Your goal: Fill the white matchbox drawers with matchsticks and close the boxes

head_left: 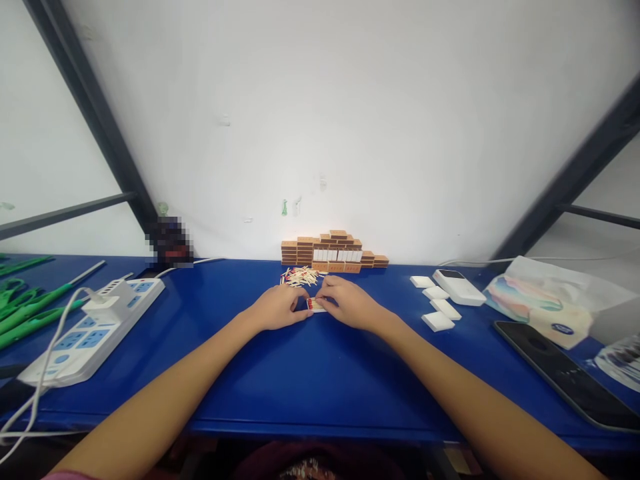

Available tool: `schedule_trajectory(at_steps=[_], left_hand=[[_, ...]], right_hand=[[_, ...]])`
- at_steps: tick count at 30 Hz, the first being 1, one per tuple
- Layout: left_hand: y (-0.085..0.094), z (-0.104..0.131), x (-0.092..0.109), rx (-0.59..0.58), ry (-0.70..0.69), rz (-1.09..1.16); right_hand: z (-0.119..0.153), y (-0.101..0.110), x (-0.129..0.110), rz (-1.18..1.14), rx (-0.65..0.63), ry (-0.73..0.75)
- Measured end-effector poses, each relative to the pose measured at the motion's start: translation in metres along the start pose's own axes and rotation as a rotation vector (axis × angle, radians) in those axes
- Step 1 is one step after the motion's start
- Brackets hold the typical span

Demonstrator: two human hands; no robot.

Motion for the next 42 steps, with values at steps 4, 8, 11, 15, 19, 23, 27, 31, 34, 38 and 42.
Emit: schedule_trajectory(at_steps=[4, 8, 11, 15, 19, 23, 27, 31, 34, 38, 42], left_hand=[[0.000, 0.000, 0.000, 0.003, -0.004, 0.011], [0.000, 0.000, -0.001, 0.003, 0.001, 0.007], [0.000, 0.000, -0.001, 0.002, 0.003, 0.005], [0.000, 0.000, 0.000, 0.003, -0.003, -0.003], [0.000, -0.001, -0.001, 0.009, 0.004, -0.022], [0.010, -0.001, -0.006, 0.091, 0.072, -0.039], [0.015, 0.000, -0.011, 0.115, 0.129, -0.041], [0.011, 0.000, -0.015, 0.073, 0.156, -0.066], [0.010, 0.000, -0.016, 0.069, 0.170, -0.078], [0.010, 0.000, -0.016, 0.067, 0.158, -0.081], [0.009, -0.001, -0.016, 0.064, 0.156, -0.077]], right_hand=[[0.000, -0.003, 0.002, 0.003, -0.014, -0.003], [0.000, -0.003, 0.004, 0.002, 0.001, 0.000], [0.001, -0.004, 0.004, -0.006, -0.003, 0.013], [0.001, -0.003, 0.002, -0.001, -0.001, 0.012], [0.001, -0.001, 0.000, 0.009, -0.009, 0.011], [0.001, -0.004, -0.005, 0.038, -0.025, 0.028], [0.003, -0.005, -0.006, 0.039, -0.026, 0.025], [0.003, -0.006, -0.007, 0.021, -0.032, 0.030], [0.003, -0.006, -0.007, 0.027, -0.037, 0.021], [0.004, -0.005, -0.007, 0.029, -0.027, 0.023], [0.004, -0.008, -0.009, 0.008, -0.049, 0.062]])
Point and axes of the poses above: each hand's wrist, its own z-axis away from the middle knuckle, its own y-axis out of the back of the hand, x = y × z, the point moved 10 cm from there along -z, towards the middle knuckle, and after that the axes turned 3 degrees about y, right-handed, at the moved point
